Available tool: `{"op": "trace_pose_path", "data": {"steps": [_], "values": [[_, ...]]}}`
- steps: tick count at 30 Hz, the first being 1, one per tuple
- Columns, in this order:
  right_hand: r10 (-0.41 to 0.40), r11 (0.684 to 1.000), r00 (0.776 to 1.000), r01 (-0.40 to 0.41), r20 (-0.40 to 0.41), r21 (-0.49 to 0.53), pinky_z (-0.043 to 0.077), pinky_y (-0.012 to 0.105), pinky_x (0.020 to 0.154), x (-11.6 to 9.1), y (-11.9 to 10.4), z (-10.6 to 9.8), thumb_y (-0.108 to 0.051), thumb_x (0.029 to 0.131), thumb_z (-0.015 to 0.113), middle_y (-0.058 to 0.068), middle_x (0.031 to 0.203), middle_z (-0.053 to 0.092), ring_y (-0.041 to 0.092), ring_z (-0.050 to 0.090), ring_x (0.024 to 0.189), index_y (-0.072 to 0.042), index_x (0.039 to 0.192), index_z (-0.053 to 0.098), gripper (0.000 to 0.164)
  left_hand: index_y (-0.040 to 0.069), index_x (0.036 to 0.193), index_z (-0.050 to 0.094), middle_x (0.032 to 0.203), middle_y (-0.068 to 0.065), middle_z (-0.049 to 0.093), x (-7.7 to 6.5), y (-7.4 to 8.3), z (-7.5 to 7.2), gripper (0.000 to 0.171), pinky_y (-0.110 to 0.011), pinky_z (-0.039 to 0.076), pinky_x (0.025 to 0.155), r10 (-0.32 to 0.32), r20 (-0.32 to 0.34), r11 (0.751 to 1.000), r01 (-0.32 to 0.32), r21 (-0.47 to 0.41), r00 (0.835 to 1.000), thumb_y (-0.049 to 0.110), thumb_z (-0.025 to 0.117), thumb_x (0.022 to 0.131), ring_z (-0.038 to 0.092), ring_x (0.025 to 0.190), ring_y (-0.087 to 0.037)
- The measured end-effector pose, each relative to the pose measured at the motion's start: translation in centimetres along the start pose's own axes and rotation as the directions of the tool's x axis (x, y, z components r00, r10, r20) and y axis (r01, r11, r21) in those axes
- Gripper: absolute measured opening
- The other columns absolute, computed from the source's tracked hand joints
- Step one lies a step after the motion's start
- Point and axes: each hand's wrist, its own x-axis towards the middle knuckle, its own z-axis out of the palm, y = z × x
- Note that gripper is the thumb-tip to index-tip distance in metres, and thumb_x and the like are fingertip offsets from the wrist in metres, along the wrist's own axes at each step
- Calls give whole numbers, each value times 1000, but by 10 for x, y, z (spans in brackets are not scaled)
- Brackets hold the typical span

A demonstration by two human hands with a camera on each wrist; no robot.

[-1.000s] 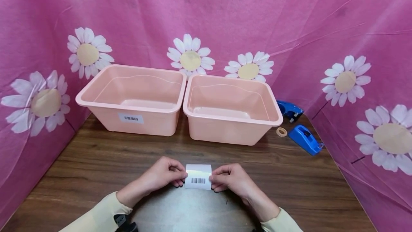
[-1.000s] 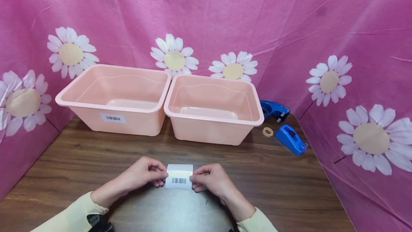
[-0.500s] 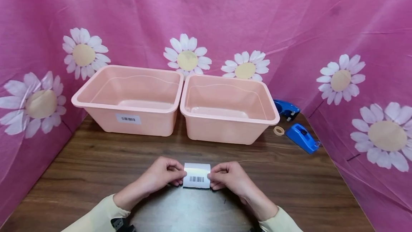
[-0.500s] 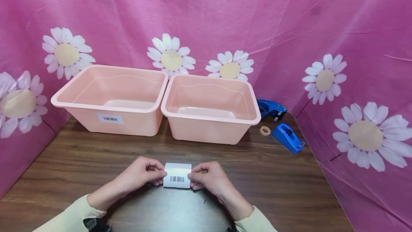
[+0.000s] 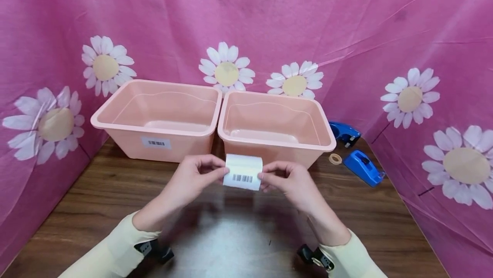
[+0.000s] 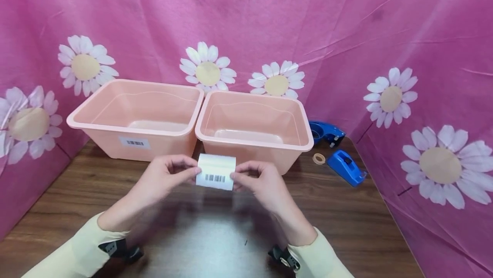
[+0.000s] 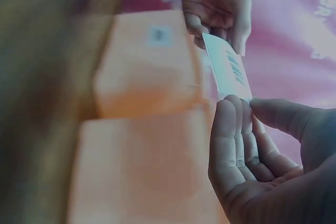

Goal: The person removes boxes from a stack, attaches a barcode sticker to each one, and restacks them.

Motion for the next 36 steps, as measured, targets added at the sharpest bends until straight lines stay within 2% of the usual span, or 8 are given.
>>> {"op": "trace_pose_path", "data": {"steps": [2,7,10,14,18,22,29,36], "values": [[-47,999,998,46,-36,-25,71,33,82,-2,-13,-6,-10,103,81,15,103,82,16,79,82,9,120,78,25,-2,110,82,94,-14,84,3,13,-1,15,-25,66,75,23,-23,1000,-23,-2,999,11,82,102,78,79,-11],[-135,990,982,129,-134,-56,70,29,85,-10,-37,-15,-15,102,84,6,102,80,17,78,86,3,122,79,27,-2,111,82,92,-8,80,9,40,1,15,-24,64,73,101,-65,993,-104,-56,993,10,83,101,77,78,-11],[-164,986,969,157,-185,-52,70,28,86,-14,-45,-18,-17,102,84,1,100,79,17,76,87,1,123,79,28,-4,111,81,97,-4,77,11,50,4,14,-25,65,74,139,-76,983,-147,-107,987,5,83,100,77,78,-13],[-201,980,952,193,-230,-55,70,28,84,-19,-50,-20,-18,102,84,-2,103,80,19,76,88,-1,123,81,27,-4,111,81,100,0,76,11,59,8,13,-25,65,73,156,-102,974,-170,-147,983,2,82,100,75,77,-15],[-216,976,946,209,-242,-54,70,28,84,-20,-52,-19,-17,102,84,-2,102,81,20,76,88,-1,123,81,27,-3,113,81,95,3,78,10,62,7,14,-25,66,75,153,-122,972,-172,-158,981,2,82,100,75,78,-12],[-214,977,948,208,-235,-51,70,29,85,-19,-52,-18,-15,102,84,-2,102,81,19,76,87,0,123,81,26,-2,113,82,99,1,79,10,61,5,14,-25,66,75,154,-129,973,-173,-152,980,2,82,100,75,79,-10],[-201,980,952,195,-233,-52,70,29,86,-19,-53,-16,-17,102,85,-1,103,80,19,76,88,-2,122,81,26,-7,112,80,107,-5,77,12,61,4,14,-32,70,76,145,-124,968,-167,-186,982,0,81,100,76,78,-11],[-198,980,953,188,-230,-69,70,27,83,-17,-51,-14,-17,101,86,-1,99,80,18,75,86,-2,121,81,25,-11,113,78,100,-3,79,17,58,2,16,-33,70,77,119,-123,970,-142,-198,985,1,78,103,76,77,-11]]}}
